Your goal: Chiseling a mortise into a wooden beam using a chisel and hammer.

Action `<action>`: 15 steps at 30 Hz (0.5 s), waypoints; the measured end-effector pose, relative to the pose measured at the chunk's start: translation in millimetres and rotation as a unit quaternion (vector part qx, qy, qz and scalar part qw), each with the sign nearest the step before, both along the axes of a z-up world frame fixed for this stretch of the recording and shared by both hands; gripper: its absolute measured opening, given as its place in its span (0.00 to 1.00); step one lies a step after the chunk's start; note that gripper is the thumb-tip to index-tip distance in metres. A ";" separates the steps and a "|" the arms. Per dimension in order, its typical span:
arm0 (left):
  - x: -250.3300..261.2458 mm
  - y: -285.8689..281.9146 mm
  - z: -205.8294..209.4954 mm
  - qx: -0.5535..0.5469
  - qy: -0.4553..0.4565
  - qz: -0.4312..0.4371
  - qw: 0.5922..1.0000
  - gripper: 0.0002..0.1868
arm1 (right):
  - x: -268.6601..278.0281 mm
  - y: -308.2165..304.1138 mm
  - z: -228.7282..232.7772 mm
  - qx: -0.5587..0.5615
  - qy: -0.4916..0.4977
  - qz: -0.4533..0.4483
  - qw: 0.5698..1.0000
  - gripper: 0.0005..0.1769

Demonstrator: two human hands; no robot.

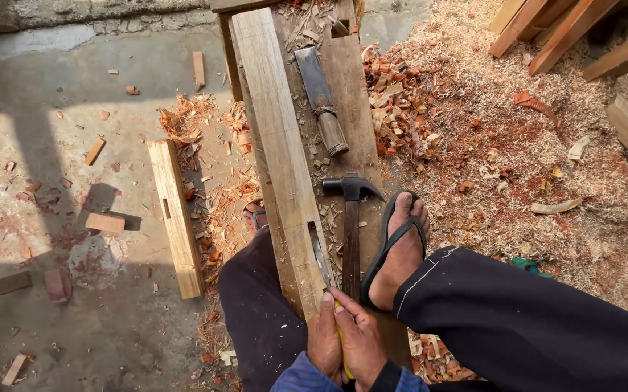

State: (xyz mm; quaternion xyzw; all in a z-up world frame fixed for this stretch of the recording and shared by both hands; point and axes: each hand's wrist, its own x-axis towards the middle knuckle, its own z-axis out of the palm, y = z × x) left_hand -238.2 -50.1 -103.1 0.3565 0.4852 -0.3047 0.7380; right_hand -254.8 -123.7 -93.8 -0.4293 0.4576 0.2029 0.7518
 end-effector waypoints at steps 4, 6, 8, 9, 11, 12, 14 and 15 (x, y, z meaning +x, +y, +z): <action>-5.9 5.6 8.9 0.007 -0.024 -0.045 0.999 0.31 | 9.1 5.0 30.0 0.006 0.017 0.001 1.000 0.25; 6.0 2.9 6.4 -0.007 -0.050 -0.019 0.999 0.29 | 21.4 4.1 27.9 -0.005 0.008 0.005 1.000 0.25; 2.6 9.9 -22.1 -0.003 -0.068 -0.024 0.997 0.30 | 21.3 9.0 8.6 -0.009 -0.005 0.001 1.000 0.25; 7.2 13.4 -39.2 0.003 -0.093 -0.028 0.995 0.30 | 27.1 11.4 -3.9 -0.012 -0.025 -0.001 1.000 0.24; 16.4 16.5 -42.5 0.009 -0.114 -0.044 0.992 0.29 | 28.8 16.4 -14.9 -0.020 -0.046 -0.010 0.999 0.25; 17.5 15.2 -40.3 0.018 -0.128 -0.046 0.991 0.29 | 27.9 16.0 -16.6 -0.026 -0.060 -0.005 0.998 0.25; 4.6 10.2 -21.7 0.014 -0.101 -0.023 0.994 0.28 | 21.2 13.8 9.0 -0.022 -0.042 0.003 0.999 0.25; -4.3 12.0 -12.2 0.010 -0.078 -0.007 0.997 0.27 | 15.3 16.7 21.5 -0.018 -0.026 0.005 0.999 0.25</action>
